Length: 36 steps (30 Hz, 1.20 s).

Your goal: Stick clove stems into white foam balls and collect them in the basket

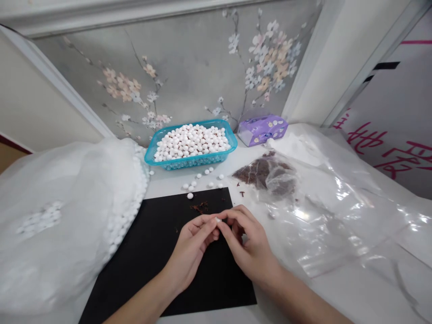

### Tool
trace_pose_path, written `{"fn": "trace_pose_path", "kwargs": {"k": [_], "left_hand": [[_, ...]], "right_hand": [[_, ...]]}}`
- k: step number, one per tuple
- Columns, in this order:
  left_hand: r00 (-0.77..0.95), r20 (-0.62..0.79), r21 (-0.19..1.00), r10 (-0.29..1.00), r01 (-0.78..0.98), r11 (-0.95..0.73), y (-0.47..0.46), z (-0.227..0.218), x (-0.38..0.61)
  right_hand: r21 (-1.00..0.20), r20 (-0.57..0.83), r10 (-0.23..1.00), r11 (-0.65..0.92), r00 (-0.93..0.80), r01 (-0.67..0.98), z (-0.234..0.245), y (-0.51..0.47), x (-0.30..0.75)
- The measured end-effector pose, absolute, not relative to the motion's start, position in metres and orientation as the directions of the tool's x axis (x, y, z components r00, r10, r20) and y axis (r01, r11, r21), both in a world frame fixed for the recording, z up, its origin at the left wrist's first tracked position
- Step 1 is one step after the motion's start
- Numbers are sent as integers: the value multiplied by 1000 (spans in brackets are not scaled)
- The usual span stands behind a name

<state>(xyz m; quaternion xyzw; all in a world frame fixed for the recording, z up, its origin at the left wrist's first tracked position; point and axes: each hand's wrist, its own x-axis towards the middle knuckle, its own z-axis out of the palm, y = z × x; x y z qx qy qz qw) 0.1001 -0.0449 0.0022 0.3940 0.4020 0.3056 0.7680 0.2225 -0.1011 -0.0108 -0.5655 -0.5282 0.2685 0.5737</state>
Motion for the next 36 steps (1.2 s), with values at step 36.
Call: {"fn": "trace_pose_path", "kwargs": {"k": [36], "left_hand": [[522,284,502,804,634,-588,68,26,50]], "right_hand": [[-828,268,896,26,354,560,-16,-100,221]]}}
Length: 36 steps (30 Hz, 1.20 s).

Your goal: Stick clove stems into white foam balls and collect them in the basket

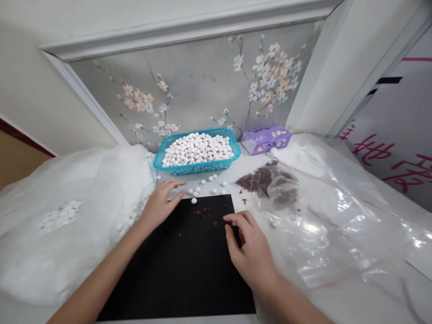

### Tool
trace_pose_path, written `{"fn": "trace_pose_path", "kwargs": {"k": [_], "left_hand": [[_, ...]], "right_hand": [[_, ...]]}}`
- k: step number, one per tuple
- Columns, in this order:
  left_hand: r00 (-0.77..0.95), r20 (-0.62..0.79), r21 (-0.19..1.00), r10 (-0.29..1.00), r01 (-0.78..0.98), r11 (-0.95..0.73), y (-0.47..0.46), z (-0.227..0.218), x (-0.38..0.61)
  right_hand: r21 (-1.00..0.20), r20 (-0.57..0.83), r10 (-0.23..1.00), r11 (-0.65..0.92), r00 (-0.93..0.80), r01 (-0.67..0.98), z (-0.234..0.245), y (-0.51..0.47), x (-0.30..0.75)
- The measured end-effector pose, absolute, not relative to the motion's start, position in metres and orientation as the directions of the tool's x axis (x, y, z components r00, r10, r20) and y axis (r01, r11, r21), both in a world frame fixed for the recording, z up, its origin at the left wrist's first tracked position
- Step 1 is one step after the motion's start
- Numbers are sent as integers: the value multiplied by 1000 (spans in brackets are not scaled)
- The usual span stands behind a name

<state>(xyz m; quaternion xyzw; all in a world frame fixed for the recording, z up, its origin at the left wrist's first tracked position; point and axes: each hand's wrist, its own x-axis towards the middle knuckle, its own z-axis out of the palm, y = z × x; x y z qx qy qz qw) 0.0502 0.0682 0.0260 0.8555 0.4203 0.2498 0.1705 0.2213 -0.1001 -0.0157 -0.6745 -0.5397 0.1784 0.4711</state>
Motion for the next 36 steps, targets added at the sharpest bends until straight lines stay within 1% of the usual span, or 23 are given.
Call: {"fn": "trace_pose_path", "kwargs": {"k": [1,3,5,7,9,11,14,17,19,21,23,25,28,30,32,36], "left_hand": [[572,276,440,772,639,-631,62,18,49],[629,258,373,734,636,-676,55,6,47],[643,251,359,723,632,-687,53,0,47],[638,249,372,729,632,-680,54,-1,48],[622,248,390,742,638,-665,56,-1,49],[600,259,402,757,646,-650,56,-1,49],[576,276,409,769,653,-637,57,-1,51],[559,270,406,784,672,-619,59,-1,51],[527,297,418,796,678,-605,56,1,51],[452,351,493,820,655,-573,49,4,54],[346,373,635,861,582,-509,35,9,60],[277,315,784,908,463,-414,16,13,69],[253,163,925,954,297,-237,-12,12,82],[288,70,964,955,226,-139,-25,9,88],[343,4,978,939,196,-76,-31,7,91],[445,-73,983,893,185,-12,-29,3,90]], "right_hand": [[-806,272,905,28,327,592,-15,-100,221],[-737,279,931,51,236,674,-15,-101,219],[-647,284,949,87,134,757,-16,-101,218],[-568,284,957,116,62,815,-18,-100,217],[-536,280,959,122,39,836,-19,-100,216],[-560,285,956,109,68,821,-20,-100,216],[-632,282,951,84,128,771,-21,-100,217],[-671,273,951,81,144,737,-21,-100,218],[-702,268,950,78,162,708,-19,-100,219],[-752,249,947,55,205,657,-18,-100,219],[-812,210,939,11,274,583,-17,-101,221],[-864,172,927,-21,334,504,-17,-101,222],[-899,175,913,-4,368,437,-19,-102,223],[-901,222,899,41,378,433,-19,-101,223],[-898,280,879,98,387,428,-18,-101,223],[-899,349,855,190,384,394,-16,-100,222]]}}
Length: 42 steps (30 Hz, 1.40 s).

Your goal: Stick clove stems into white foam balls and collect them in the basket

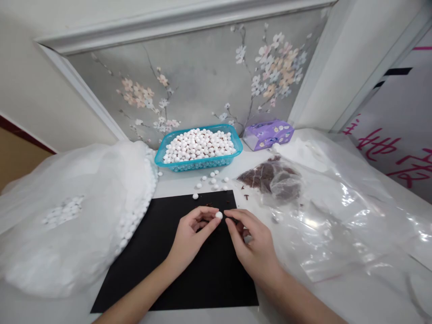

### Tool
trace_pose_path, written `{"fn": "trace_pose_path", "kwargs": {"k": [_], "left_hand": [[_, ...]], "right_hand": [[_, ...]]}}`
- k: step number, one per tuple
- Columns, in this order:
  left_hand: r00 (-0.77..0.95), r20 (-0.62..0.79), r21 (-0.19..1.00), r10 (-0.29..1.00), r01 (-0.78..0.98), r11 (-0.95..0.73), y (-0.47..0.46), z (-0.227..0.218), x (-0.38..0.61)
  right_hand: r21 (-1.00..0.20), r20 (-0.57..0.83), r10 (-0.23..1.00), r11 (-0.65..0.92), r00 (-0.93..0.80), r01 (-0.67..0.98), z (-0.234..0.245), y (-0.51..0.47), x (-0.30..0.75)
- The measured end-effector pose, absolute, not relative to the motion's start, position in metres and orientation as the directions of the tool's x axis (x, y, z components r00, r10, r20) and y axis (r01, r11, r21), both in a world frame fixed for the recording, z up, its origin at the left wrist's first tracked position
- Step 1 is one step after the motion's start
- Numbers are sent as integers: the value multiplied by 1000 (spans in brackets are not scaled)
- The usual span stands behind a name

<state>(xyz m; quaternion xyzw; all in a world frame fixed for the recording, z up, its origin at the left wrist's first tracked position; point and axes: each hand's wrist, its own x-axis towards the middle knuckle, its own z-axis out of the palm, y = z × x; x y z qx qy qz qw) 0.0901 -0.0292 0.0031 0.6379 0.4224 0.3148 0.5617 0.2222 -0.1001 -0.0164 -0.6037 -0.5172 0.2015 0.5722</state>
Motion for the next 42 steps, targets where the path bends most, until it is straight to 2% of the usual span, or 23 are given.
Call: {"fn": "trace_pose_path", "kwargs": {"k": [4,10,18,27,36,42], "left_hand": [[493,-101,983,864,186,9,-25,1,89],[505,-148,981,850,186,60,-29,2,92],[470,-232,969,851,185,162,-29,7,93],[486,-251,967,837,170,192,-30,6,94],[456,-225,972,861,164,167,-29,6,91],[483,-244,969,841,147,196,-27,5,90]], "right_hand": [[-880,394,823,209,410,427,-18,-101,224],[-907,320,773,82,548,414,-18,-102,224],[-913,318,695,40,645,407,-13,-103,222],[-852,394,761,93,516,515,-18,-105,221],[-886,353,875,198,331,419,-19,-105,223],[-887,349,882,202,317,415,-23,-104,222]]}}
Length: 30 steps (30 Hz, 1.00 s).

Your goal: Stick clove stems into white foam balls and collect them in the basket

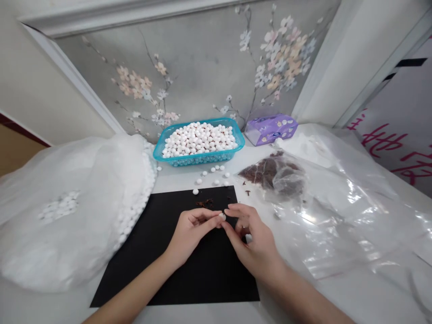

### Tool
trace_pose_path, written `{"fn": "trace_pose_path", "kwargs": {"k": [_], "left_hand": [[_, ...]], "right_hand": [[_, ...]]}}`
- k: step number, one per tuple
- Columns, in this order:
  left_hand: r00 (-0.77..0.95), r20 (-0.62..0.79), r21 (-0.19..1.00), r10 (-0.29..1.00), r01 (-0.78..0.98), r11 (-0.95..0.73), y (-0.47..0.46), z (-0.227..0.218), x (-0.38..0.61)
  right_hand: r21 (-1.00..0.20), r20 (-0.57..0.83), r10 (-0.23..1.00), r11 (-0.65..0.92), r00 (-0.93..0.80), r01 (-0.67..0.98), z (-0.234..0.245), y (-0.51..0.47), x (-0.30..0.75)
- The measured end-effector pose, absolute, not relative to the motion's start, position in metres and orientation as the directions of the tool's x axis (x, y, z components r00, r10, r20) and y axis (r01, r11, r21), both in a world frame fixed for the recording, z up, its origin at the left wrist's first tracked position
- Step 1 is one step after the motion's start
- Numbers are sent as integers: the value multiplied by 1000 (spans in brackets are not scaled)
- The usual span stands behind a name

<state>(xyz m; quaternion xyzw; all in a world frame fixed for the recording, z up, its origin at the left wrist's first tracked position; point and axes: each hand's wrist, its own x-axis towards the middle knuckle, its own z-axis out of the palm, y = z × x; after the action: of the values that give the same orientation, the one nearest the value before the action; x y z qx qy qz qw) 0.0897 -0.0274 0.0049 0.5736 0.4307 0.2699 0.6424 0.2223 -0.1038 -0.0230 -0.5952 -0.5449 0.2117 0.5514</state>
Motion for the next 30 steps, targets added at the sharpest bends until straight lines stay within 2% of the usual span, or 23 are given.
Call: {"fn": "trace_pose_path", "kwargs": {"k": [13,19,24,30], "left_hand": [[513,-244,969,823,156,190,-25,3,87],[529,-223,975,819,139,175,-25,1,86],[527,-250,968,812,138,208,-26,4,88],[500,-235,972,834,117,204,-25,5,89]], "right_hand": [[-917,251,931,142,264,373,-17,-104,225],[-908,251,930,131,267,399,-18,-104,225],[-886,287,922,152,259,438,-20,-105,224],[-881,376,861,218,342,419,-20,-104,223]]}}
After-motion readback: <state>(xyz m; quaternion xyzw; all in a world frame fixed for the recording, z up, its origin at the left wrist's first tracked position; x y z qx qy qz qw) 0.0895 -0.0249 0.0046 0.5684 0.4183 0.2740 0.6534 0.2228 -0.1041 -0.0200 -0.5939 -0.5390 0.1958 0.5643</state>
